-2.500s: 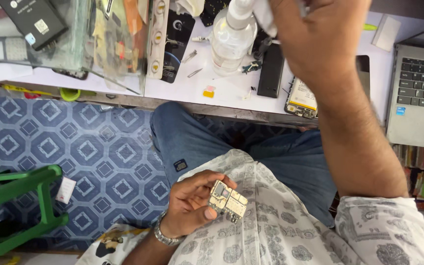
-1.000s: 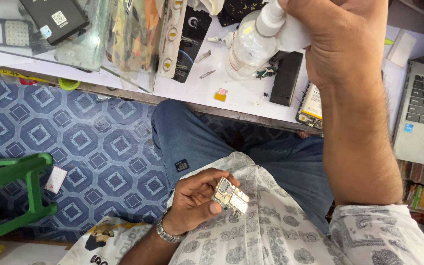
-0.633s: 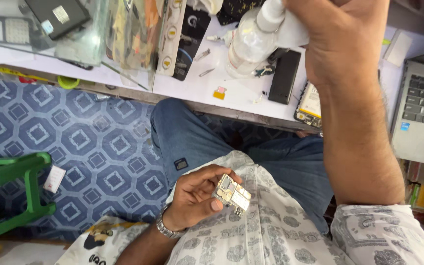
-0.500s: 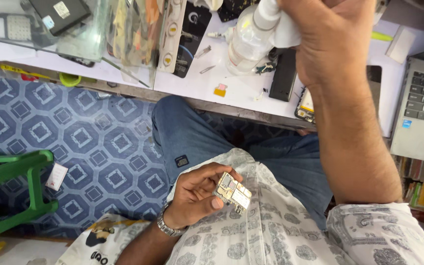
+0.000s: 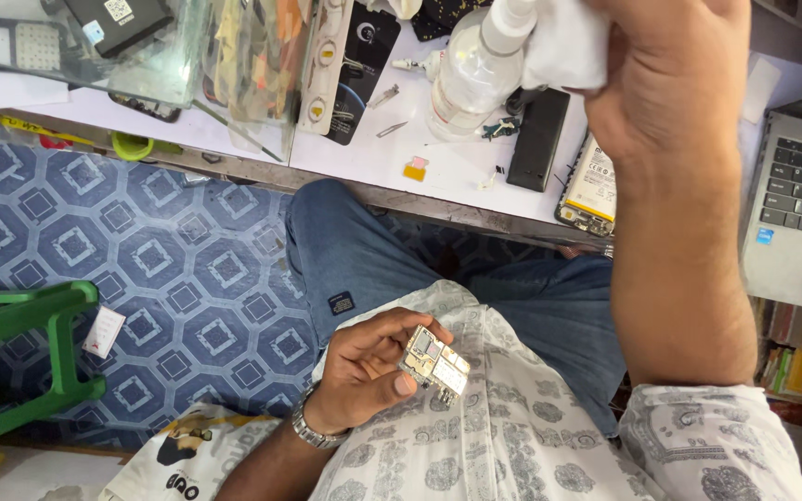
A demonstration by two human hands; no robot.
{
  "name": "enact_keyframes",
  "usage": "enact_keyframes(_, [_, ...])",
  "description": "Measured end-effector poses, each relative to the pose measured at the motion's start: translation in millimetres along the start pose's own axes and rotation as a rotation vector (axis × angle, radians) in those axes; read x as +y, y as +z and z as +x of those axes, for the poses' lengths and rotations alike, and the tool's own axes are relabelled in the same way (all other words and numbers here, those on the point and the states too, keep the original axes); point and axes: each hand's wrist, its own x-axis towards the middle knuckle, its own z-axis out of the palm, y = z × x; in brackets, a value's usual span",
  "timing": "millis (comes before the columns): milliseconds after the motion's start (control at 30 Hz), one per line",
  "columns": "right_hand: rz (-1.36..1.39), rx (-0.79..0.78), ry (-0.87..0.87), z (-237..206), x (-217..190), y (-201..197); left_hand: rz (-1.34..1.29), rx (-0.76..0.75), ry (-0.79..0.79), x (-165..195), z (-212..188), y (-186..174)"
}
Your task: The person holds a disassembled smartphone motherboard, wipes and cleans it with a tissue, applies liquid from a small bottle onto the board, and continues cleaning and repositioning the board. They then align the motherboard into the phone frame with the battery and press it into place.
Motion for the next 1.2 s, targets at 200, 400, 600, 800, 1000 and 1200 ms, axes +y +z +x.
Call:
enact_keyframes(200, [0.111,0.016,0.172,-35,-9,-17,0.003,-0.005,0.020,-2,4,-3])
enact_keyframes(400, [0.102,0.068,0.342,-88,1,-34,0.005,-0.027,0.022,6,14,6])
enact_keyframes(600, [0.186,0.119,0.679,-171,33,-55,-0.004,-0.026,-0.016,15,14,10])
enact_keyframes(800, [0.192,-0.010,0.693,-231,16,-47,-0.033,-0.083,-0.102,15,18,19])
enact_keyframes(1000, [-0.477,-0.303,0.144,-219,-13,-44,0.042,-0.140,-0.156,7,27,28])
enact_keyframes(1200, [-0.982,-0.303,-0.060,-213,-25,3,0.341,-0.213,-0.052,3,32,27])
